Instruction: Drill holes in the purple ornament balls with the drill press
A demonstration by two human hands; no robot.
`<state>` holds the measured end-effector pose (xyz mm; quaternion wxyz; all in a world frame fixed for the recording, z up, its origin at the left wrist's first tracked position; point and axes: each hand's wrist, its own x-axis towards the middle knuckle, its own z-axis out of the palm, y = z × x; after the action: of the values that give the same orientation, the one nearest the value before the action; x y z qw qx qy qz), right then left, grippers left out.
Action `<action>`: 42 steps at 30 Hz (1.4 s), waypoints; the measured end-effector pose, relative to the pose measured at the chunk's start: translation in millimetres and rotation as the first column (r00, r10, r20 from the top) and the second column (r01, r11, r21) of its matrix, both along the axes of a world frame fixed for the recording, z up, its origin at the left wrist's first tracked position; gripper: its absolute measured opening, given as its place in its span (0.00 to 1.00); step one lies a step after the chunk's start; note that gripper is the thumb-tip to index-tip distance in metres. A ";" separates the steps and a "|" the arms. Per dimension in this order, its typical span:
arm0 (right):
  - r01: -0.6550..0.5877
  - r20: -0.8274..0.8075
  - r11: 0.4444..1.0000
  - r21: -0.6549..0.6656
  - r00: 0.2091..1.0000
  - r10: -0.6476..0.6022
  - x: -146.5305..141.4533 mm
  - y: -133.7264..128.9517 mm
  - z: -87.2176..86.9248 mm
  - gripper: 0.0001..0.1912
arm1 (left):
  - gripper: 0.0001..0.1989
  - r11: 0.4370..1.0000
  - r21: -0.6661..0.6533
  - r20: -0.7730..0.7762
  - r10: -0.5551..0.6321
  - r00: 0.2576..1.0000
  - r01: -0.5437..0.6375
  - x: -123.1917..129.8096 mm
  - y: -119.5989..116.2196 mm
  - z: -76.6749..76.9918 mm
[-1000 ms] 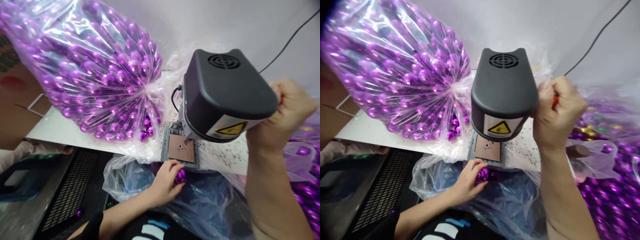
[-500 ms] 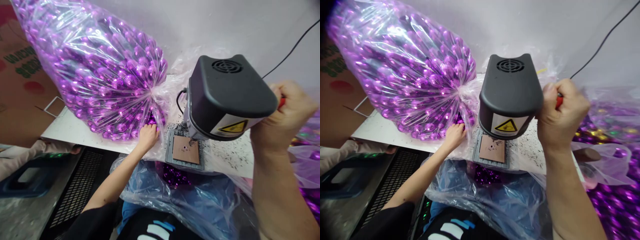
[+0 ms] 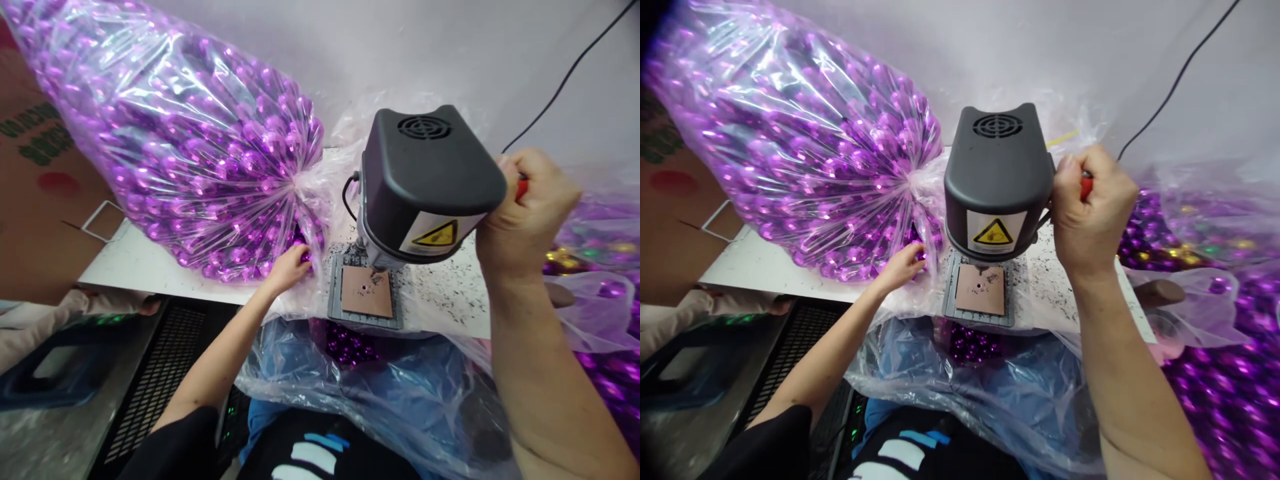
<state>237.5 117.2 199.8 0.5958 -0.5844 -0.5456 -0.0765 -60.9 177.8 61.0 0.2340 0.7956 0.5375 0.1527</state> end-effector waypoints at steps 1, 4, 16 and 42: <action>0.002 -0.002 1.000 0.005 1.000 -0.002 0.1 0.3 0.2 0.21 | 0.14 1.000 0.027 -0.088 -0.005 0.996 0.007 4.9 -2.1 -2.9; -0.004 -0.002 1.000 0.003 1.000 0.004 0.6 0.1 1.0 0.21 | 0.19 0.997 0.081 -0.297 0.026 0.954 -0.002 19.7 -6.2 -10.5; -0.004 -0.011 1.000 0.014 1.000 0.004 -0.2 2.0 -0.6 0.20 | 0.18 0.979 -0.169 -0.019 -0.121 0.993 0.116 -7.4 9.5 -9.8; -0.069 -0.029 0.997 -0.044 0.997 0.068 0.2 0.5 4.3 0.18 | 0.27 0.744 -0.593 0.759 0.388 0.523 0.308 56.1 -79.1 -17.3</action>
<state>237.7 117.7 204.1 0.5920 -0.5797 -0.5587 -0.0357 -4.8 98.7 43.7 0.7284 0.4622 0.3884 0.3239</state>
